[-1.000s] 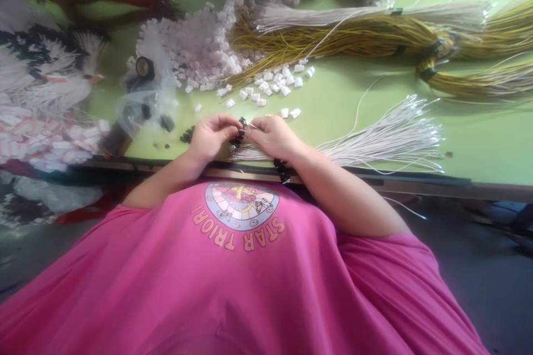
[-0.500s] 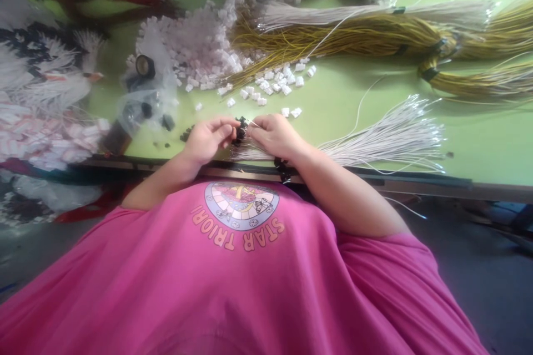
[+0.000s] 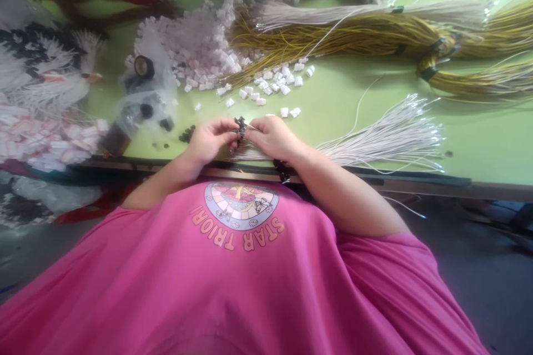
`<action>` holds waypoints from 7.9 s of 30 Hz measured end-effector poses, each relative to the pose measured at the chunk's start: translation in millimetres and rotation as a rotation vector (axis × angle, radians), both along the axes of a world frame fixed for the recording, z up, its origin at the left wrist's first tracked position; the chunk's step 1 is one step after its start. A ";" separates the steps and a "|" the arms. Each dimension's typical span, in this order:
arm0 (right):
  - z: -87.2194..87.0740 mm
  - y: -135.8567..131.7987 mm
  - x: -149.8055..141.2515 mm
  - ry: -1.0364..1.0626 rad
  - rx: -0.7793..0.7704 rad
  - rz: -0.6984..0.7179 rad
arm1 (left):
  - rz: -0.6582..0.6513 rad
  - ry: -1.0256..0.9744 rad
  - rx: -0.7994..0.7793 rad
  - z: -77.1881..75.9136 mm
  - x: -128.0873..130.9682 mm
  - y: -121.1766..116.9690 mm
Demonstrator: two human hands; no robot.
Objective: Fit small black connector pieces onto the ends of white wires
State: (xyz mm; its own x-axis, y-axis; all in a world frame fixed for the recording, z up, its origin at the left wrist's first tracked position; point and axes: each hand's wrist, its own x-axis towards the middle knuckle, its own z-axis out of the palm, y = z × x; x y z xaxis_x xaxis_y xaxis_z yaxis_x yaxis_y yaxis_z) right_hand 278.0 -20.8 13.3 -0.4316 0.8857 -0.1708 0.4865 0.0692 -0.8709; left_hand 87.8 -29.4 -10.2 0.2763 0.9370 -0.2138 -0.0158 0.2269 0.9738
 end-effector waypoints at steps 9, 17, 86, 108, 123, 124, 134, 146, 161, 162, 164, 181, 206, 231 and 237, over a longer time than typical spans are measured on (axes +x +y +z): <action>-0.8 0.4 -0.2 -0.006 -0.013 0.004 | 0.005 0.008 -0.001 1.0 0.8 -0.6; 1.3 -1.2 0.0 0.012 -0.037 0.036 | 0.002 0.069 0.117 3.5 1.1 0.0; -12.2 -10.6 -3.8 -0.057 0.410 -0.011 | -0.079 0.396 0.382 3.2 -1.3 0.1; 1.4 -43.2 -12.4 -0.754 0.567 0.398 | 0.005 0.776 0.546 30.6 -46.8 1.4; 44.9 4.1 36.6 0.013 -0.151 0.141 | 0.022 0.797 0.520 17.1 -87.3 -16.9; 47.5 7.9 40.2 0.042 -0.185 0.138 | 0.020 0.795 0.514 16.8 -87.6 -16.7; 46.4 8.4 9.1 -0.407 0.357 -0.008 | -0.044 0.843 0.509 13.2 -96.0 -14.2; 1.7 19.9 -18.4 -0.189 0.100 0.131 | -0.342 1.067 0.567 9.3 -85.3 -0.2; -8.2 25.5 -15.0 0.213 -0.200 -0.019 | -0.181 0.547 0.221 31.1 -49.8 11.2; -7.8 24.6 -15.5 0.233 -0.203 -0.030 | -0.168 0.458 0.166 31.9 -44.5 11.9; -6.4 22.7 -16.6 0.256 -0.207 -0.045 | -0.153 0.340 0.078 32.0 -35.6 13.4; -0.8 16.7 -19.1 0.135 -0.137 -0.100 | 0.045 0.338 0.227 0.9 -20.3 8.0; -2.0 17.3 -19.7 0.135 -0.123 -0.008 | 0.031 0.415 0.317 -1.5 -10.5 3.3; 1.7 16.8 -19.6 0.008 -0.089 -0.062 | -0.083 1.255 0.298 10.0 -117.5 13.9; 2.6 15.9 -21.5 0.018 -0.098 -0.042 | -0.094 1.280 0.299 11.2 -108.1 13.2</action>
